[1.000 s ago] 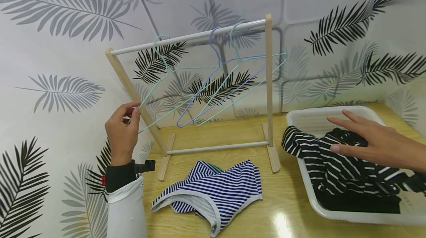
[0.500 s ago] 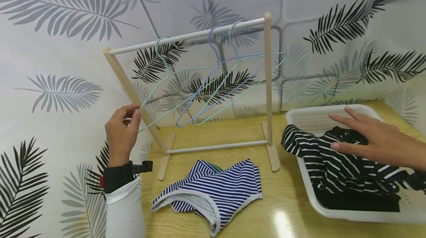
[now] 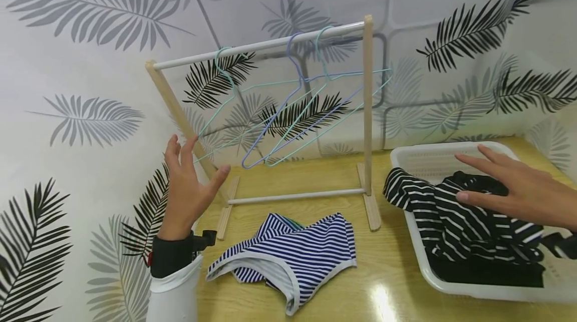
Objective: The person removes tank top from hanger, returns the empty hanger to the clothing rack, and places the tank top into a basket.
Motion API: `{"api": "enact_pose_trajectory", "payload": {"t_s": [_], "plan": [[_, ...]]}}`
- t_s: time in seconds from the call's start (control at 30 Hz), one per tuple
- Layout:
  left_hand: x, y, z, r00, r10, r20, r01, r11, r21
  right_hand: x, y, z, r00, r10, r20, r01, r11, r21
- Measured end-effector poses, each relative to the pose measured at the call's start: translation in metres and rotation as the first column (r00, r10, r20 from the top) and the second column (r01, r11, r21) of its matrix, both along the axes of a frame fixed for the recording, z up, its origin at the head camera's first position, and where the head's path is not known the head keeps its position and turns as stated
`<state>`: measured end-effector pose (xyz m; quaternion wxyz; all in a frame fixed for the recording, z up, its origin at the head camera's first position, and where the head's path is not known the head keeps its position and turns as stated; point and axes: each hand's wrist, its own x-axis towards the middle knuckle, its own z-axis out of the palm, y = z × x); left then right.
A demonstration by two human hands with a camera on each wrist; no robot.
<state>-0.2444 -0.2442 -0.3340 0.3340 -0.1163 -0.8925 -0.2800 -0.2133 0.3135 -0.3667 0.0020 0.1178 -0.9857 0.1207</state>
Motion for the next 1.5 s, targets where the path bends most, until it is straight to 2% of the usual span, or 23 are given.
{"api": "enact_pose_trajectory", "payload": {"t_s": [0.1, 0.2, 0.3, 0.43, 0.6, 0.73, 0.83, 0.93, 1.0, 1.13, 1.3, 1.37, 1.5], "plan": [[0.009, 0.014, -0.010, 0.999, -0.037, 0.009, 0.038, 0.998, -0.041, -0.001, 0.004, -0.001, 1.000, -0.005, -0.002, 0.005, 1.000, 0.001], [0.017, 0.026, -0.020, 0.996, -0.073, 0.054, 0.077, 0.993, -0.093, -0.001, 0.007, 0.000, 1.000, -0.010, 0.003, 0.010, 1.000, -0.006], [0.021, 0.037, -0.029, 0.992, -0.089, 0.089, 0.102, 0.983, -0.154, -0.001, 0.008, 0.001, 1.000, -0.017, 0.012, 0.017, 1.000, -0.014], [0.026, 0.051, -0.042, 0.989, -0.112, 0.095, 0.130, 0.967, -0.219, 0.000, 0.011, 0.001, 1.000, -0.026, 0.008, 0.026, 1.000, -0.018], [0.034, 0.062, -0.055, 0.969, -0.133, 0.208, 0.189, 0.942, -0.278, 0.002, 0.012, -0.001, 0.999, -0.048, -0.001, 0.048, 0.999, -0.025], [0.038, 0.071, -0.069, 0.950, -0.122, 0.288, 0.227, 0.903, -0.365, 0.004, 0.014, 0.000, 0.998, -0.063, 0.001, 0.063, 0.998, -0.024], [0.040, 0.077, -0.083, 0.924, -0.133, 0.359, 0.277, 0.879, -0.388, 0.004, 0.019, -0.001, 0.996, -0.088, 0.014, 0.088, 0.996, -0.008], [0.039, 0.082, -0.099, 0.883, -0.137, 0.448, 0.327, 0.864, -0.382, 0.004, 0.025, -0.005, 0.991, -0.128, 0.032, 0.128, 0.992, 0.000], [0.036, 0.084, -0.111, 0.864, -0.120, 0.490, 0.342, 0.854, -0.393, 0.004, 0.028, -0.006, 0.988, -0.149, 0.038, 0.149, 0.989, -0.007], [0.031, 0.084, -0.136, 0.833, -0.045, 0.551, 0.338, 0.830, -0.444, 0.006, 0.032, -0.007, 0.985, -0.169, 0.039, 0.170, 0.985, -0.021], [0.027, 0.085, -0.163, 0.772, 0.087, 0.629, 0.321, 0.801, -0.506, 0.009, 0.038, -0.011, 0.983, -0.181, 0.004, 0.181, 0.983, -0.016], [0.027, 0.085, -0.171, 0.751, 0.143, 0.645, 0.305, 0.792, -0.530, 0.009, 0.042, -0.014, 0.982, -0.189, -0.009, 0.189, 0.982, -0.022], [0.029, 0.087, -0.180, 0.730, 0.193, 0.656, 0.290, 0.782, -0.553, 0.008, 0.051, -0.022, 0.976, -0.215, -0.031, 0.212, 0.975, -0.068]]}}
